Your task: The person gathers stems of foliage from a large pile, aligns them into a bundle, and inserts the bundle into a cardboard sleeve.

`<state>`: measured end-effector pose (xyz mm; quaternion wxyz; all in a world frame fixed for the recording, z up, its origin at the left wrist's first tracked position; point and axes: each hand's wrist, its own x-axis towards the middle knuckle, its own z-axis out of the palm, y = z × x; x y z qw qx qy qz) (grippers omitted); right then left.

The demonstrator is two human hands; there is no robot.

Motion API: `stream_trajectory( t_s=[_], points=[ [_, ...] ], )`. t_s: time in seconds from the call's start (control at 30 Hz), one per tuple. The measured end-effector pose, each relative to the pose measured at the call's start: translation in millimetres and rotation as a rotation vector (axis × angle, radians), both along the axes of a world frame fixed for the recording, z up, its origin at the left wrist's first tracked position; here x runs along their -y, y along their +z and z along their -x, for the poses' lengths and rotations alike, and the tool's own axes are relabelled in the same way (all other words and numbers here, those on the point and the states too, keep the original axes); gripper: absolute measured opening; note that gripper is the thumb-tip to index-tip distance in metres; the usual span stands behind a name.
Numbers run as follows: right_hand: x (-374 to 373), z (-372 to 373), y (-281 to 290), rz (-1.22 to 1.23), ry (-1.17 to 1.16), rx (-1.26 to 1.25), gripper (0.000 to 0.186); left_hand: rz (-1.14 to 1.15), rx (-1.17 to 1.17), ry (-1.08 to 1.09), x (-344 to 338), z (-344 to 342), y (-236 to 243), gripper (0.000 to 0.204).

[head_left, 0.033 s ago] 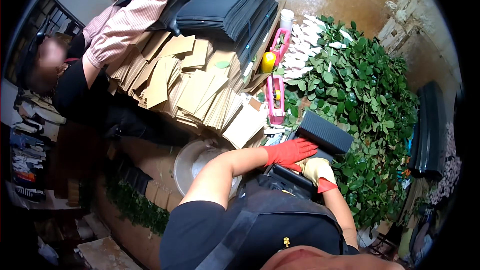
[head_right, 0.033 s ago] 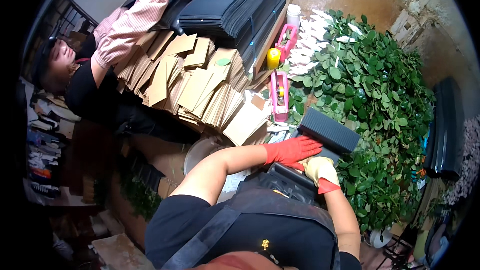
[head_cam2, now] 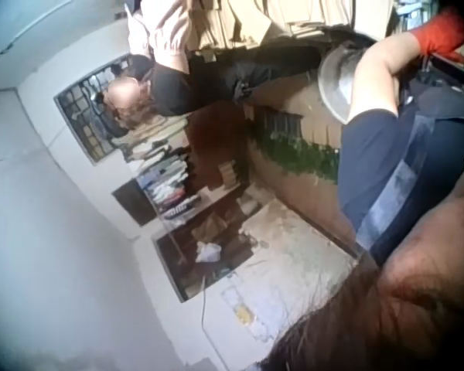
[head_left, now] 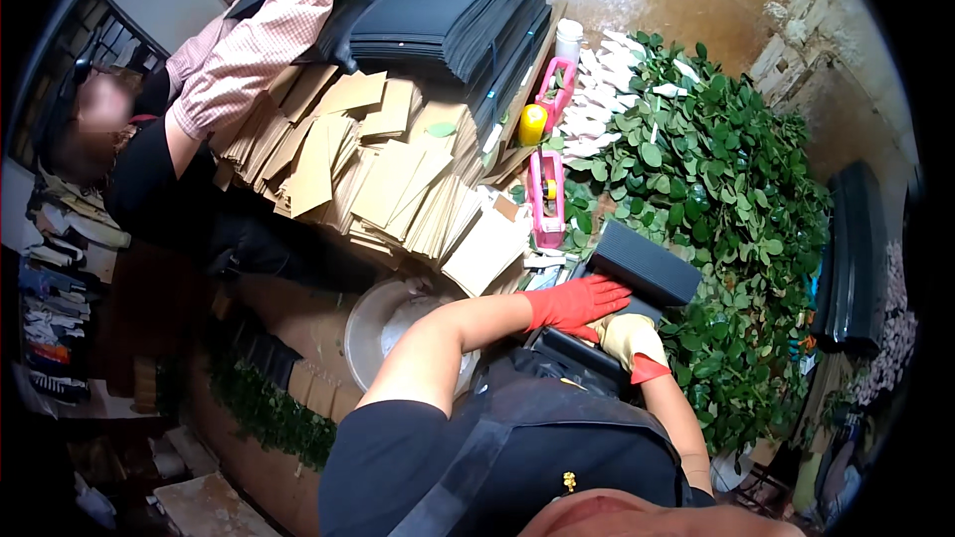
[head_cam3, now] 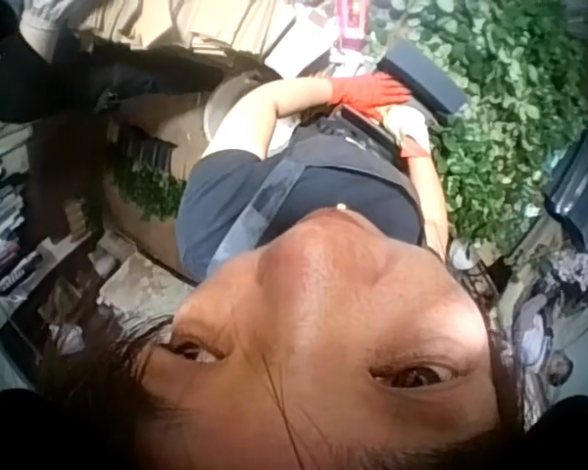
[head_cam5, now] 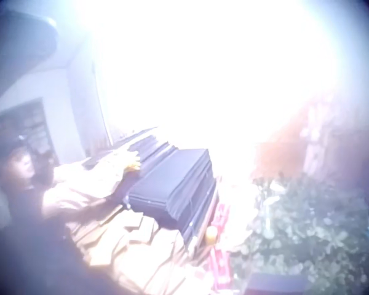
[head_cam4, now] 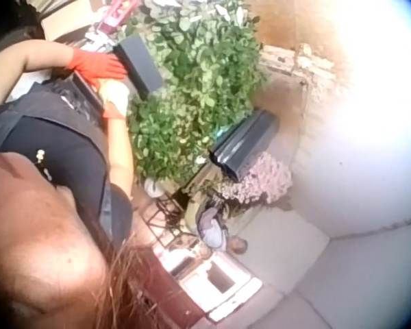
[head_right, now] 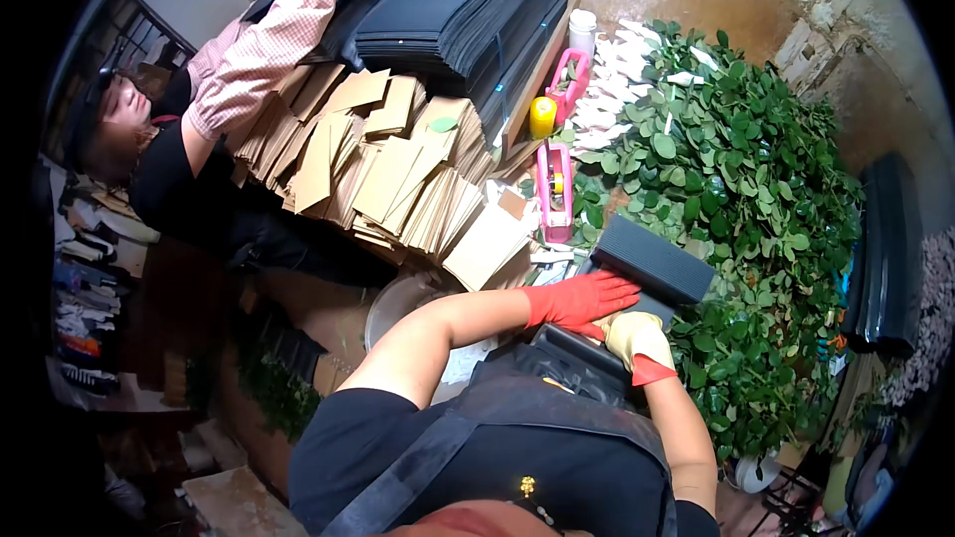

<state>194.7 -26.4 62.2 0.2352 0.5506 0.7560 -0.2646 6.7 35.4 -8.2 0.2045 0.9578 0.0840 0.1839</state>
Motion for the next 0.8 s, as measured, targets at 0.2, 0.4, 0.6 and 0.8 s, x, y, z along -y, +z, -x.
stream_trajectory(
  t_s=[0.2,0.4,0.6,0.8],
  points=[
    [-1,0,-9,-0.029,0.072,0.039,0.045,-0.024,0.024,0.002,0,2,-1,0.101],
    [2,14,34,-0.022,0.021,-0.009,0.048,-0.033,0.019,0.014,2,8,25,0.095],
    [5,7,13,-0.016,-0.022,0.014,0.046,0.047,-0.035,0.119,9,25,29,0.084],
    [1,9,13,-0.017,-0.049,-0.017,0.044,0.092,-0.161,0.073,-2,27,35,0.091]
  ],
)
